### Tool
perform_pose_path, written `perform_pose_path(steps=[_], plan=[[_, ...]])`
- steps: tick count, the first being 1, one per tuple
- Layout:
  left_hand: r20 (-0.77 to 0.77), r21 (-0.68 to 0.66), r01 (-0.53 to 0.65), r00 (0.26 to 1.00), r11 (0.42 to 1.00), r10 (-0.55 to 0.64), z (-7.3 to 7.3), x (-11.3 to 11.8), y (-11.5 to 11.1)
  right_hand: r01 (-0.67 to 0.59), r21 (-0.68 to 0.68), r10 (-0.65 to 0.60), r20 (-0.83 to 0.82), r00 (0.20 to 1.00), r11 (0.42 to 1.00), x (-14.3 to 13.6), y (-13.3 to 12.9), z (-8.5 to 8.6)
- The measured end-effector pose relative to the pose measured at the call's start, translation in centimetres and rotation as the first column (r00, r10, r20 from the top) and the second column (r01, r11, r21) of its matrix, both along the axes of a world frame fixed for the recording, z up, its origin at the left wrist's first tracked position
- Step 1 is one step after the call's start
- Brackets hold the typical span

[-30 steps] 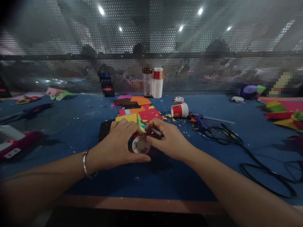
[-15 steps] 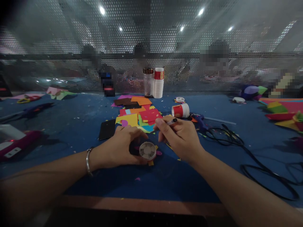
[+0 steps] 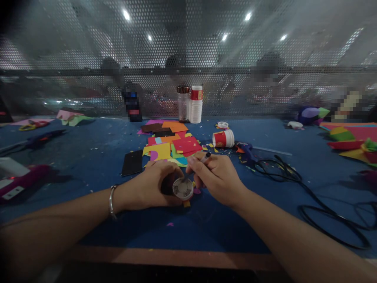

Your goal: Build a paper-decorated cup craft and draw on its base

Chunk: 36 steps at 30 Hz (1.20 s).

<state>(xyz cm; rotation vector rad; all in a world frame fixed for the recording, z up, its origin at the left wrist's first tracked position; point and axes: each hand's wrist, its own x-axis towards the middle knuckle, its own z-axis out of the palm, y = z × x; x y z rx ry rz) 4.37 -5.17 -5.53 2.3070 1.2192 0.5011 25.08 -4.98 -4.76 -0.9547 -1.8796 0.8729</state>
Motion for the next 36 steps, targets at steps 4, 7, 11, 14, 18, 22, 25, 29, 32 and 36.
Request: perform_pose_path(steps=[4, 7, 11, 14, 18, 22, 25, 29, 32, 36], plan=[[0.011, 0.026, 0.003, 1.000, 1.000, -0.004, -0.10, -0.03, 0.01, -0.001, 0.000, 0.001, 0.004, 1.000, 1.000, 0.01, 0.01, 0.04], [0.015, 0.036, 0.016, 1.000, 0.999, -0.017, -0.21, -0.07, 0.05, 0.004, -0.003, -0.004, 0.017, 1.000, 1.000, 0.03, -0.04, 0.16], [0.006, 0.036, 0.023, 1.000, 0.999, -0.023, -0.24, -0.04, 0.07, 0.002, 0.017, -0.003, 0.029, 1.000, 1.000, 0.03, 0.06, 0.21], [-0.004, 0.034, 0.015, 1.000, 0.999, -0.014, -0.13, 0.03, 0.02, -0.004, 0.050, 0.002, 0.036, 0.999, 0.999, 0.04, 0.13, 0.09], [-0.011, 0.024, 0.013, 1.000, 1.000, -0.012, 0.10, 0.08, -0.09, 0.012, 0.071, -0.016, 0.058, 0.998, 0.997, 0.10, 0.07, -0.05], [-0.001, 0.017, 0.003, 1.000, 1.000, -0.003, 0.12, 0.05, -0.14, 0.026, 0.087, -0.032, 0.072, 0.997, 0.996, 0.15, 0.07, -0.13], [0.026, 0.024, 0.012, 1.000, 1.000, -0.012, 0.05, 0.04, -0.18, 0.023, 0.104, -0.032, 0.081, 0.996, 0.994, 0.16, 0.12, -0.18], [0.049, 0.005, 0.026, 0.998, 1.000, -0.026, 0.00, 0.07, -0.16, 0.000, 0.093, -0.007, 0.071, 0.997, 0.996, 0.10, 0.08, -0.16], [0.052, -0.002, 0.027, 0.998, 1.000, -0.027, 0.02, 0.07, -0.13, -0.011, 0.076, 0.007, 0.052, 0.999, 0.997, 0.09, -0.03, -0.12], [0.052, 0.022, 0.035, 0.998, 0.999, -0.036, 0.04, 0.03, -0.12, -0.015, 0.049, 0.013, 0.034, 0.999, 0.999, 0.10, -0.19, -0.07]])
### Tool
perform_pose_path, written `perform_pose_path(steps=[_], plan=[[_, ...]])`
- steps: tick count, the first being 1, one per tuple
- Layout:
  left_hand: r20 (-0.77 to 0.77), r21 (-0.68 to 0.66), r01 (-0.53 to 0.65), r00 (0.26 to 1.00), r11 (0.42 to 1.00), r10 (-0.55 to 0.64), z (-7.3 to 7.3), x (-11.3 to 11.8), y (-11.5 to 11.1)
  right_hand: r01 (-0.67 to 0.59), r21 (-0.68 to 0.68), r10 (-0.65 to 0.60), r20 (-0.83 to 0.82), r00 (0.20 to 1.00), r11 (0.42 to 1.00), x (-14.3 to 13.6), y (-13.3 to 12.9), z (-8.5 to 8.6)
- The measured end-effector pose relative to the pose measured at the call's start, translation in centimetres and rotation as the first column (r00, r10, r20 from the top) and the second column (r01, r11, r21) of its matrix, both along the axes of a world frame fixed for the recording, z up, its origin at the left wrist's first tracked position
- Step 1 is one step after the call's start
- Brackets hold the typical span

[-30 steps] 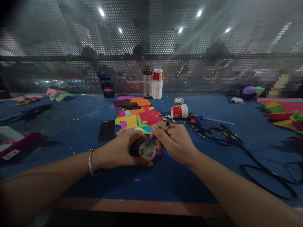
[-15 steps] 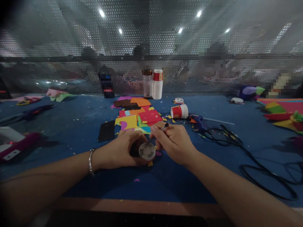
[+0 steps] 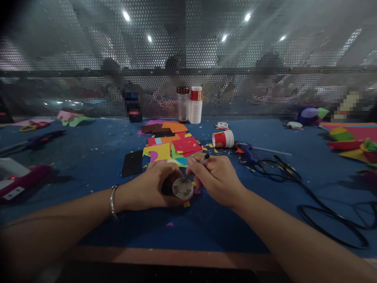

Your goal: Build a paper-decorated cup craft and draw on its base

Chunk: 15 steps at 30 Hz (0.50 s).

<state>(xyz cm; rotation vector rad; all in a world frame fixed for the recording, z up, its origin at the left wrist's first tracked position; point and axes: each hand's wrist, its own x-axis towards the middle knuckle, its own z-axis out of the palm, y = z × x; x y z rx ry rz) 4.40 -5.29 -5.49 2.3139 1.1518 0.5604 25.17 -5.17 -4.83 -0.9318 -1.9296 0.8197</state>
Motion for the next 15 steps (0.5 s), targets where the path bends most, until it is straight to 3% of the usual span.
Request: perform_pose_path(steps=[15], plan=[[-0.025, -0.014, -0.021, 0.999, 1.000, 0.021, -0.08, 0.00, 0.01, 0.024, 0.077, -0.027, 0.034, 0.999, 0.997, 0.01, 0.15, -0.02]])
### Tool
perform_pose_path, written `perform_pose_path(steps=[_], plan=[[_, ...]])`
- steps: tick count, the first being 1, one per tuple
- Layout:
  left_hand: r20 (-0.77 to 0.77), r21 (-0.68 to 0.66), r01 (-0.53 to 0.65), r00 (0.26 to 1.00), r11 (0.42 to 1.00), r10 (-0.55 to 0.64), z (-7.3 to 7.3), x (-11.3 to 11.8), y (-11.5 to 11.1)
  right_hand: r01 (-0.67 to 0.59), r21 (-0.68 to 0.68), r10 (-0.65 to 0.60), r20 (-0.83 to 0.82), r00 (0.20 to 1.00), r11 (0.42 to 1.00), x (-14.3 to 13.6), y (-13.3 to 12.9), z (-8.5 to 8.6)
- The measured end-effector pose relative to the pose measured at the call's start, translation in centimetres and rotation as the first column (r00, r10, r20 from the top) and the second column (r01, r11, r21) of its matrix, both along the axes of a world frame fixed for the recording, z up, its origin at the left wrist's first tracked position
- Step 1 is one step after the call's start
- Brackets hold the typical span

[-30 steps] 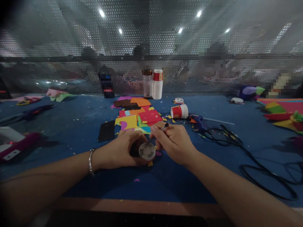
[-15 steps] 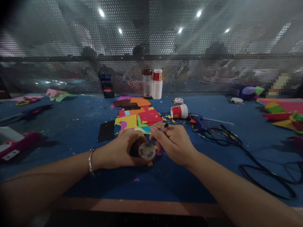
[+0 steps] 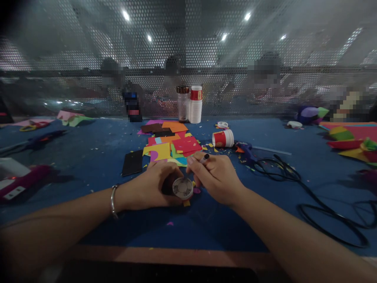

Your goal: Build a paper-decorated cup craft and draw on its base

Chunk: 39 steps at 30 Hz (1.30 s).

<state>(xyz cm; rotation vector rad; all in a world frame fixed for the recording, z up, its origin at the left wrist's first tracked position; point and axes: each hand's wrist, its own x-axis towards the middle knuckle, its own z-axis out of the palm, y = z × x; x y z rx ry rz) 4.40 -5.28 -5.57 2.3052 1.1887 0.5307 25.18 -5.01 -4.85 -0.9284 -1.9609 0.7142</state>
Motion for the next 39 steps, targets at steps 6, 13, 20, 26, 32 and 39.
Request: perform_pose_path(steps=[6, 13, 20, 26, 32, 39], plan=[[0.024, -0.024, 0.003, 1.000, 1.000, -0.003, 0.02, -0.02, 0.01, -0.018, -0.013, 0.019, 0.005, 1.000, 1.000, 0.02, -0.10, 0.14], [0.009, -0.028, 0.004, 1.000, 1.000, -0.004, 0.04, 0.04, 0.10, 0.024, 0.022, -0.024, 0.015, 1.000, 0.999, 0.04, 0.02, 0.10], [-0.003, 0.004, 0.026, 1.000, 1.000, -0.026, -0.06, -0.09, 0.30, -0.006, -0.009, 0.006, 0.003, 1.000, 1.000, 0.06, 0.03, 0.09], [0.018, -0.001, 0.022, 1.000, 1.000, -0.022, -0.11, -0.04, 0.24, 0.046, 0.031, -0.047, 0.031, 0.998, 0.998, 0.08, -0.04, 0.28], [0.020, -0.023, 0.035, 0.999, 0.999, -0.035, -0.13, -0.03, 0.33, 0.022, -0.004, -0.022, 0.025, 0.999, 1.000, -0.04, -0.21, 0.44], [0.022, 0.000, 0.039, 0.999, 0.999, -0.039, -0.16, -0.06, 0.35, 0.050, -0.027, -0.050, 0.030, 0.998, 0.998, -0.16, -0.24, 0.53]])
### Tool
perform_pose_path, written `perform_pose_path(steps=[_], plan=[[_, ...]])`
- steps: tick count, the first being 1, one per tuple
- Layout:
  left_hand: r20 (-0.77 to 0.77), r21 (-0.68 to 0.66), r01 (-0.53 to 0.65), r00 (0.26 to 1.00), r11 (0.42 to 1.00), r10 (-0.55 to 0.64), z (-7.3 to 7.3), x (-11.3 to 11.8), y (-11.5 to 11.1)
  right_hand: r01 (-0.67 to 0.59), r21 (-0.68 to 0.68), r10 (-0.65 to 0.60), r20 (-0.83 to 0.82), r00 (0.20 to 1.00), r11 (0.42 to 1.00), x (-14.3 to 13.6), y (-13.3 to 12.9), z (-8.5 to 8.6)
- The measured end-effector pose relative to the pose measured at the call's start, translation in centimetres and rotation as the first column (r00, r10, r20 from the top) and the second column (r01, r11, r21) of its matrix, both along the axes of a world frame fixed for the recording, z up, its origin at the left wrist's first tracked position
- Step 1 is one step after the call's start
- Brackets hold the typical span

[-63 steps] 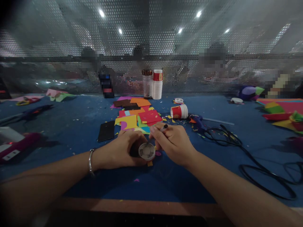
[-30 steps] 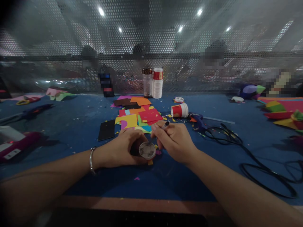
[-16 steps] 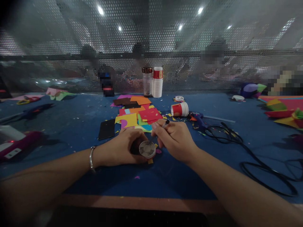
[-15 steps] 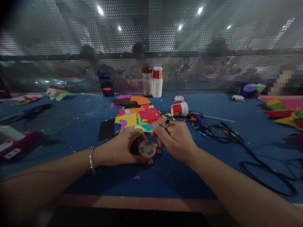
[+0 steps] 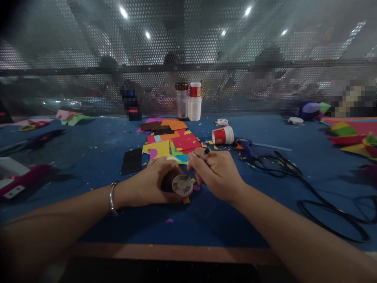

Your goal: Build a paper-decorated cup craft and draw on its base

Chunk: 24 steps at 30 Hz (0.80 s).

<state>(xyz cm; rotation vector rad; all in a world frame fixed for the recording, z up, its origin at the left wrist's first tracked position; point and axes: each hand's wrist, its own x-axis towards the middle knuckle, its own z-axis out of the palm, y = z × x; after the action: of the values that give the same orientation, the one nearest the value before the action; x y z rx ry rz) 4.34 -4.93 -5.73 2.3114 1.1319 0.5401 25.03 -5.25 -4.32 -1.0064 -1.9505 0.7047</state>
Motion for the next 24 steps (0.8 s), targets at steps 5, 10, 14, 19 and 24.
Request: perform_pose_path(steps=[5, 10, 14, 19, 24], plan=[[0.001, -0.013, 0.004, 1.000, 1.000, -0.004, 0.16, 0.02, -0.07, -0.003, -0.018, 0.003, 0.002, 1.000, 1.000, 0.04, -0.06, 0.08], [-0.006, -0.010, 0.001, 1.000, 1.000, -0.001, 0.24, 0.04, -0.10, 0.004, -0.001, -0.004, -0.007, 1.000, 1.000, 0.05, -0.10, 0.10], [-0.002, 0.002, 0.001, 1.000, 1.000, -0.001, 0.11, 0.02, -0.05, -0.002, -0.016, 0.002, -0.003, 1.000, 1.000, 0.05, -0.12, 0.08], [-0.004, -0.020, -0.004, 1.000, 1.000, 0.004, 0.22, 0.06, -0.10, 0.035, 0.034, -0.036, 0.026, 0.999, 0.999, 0.10, 0.02, 0.07], [-0.004, -0.025, 0.005, 1.000, 1.000, -0.005, 0.35, 0.11, -0.13, 0.043, 0.092, -0.045, 0.025, 0.999, 0.995, 0.00, 0.01, 0.07]])
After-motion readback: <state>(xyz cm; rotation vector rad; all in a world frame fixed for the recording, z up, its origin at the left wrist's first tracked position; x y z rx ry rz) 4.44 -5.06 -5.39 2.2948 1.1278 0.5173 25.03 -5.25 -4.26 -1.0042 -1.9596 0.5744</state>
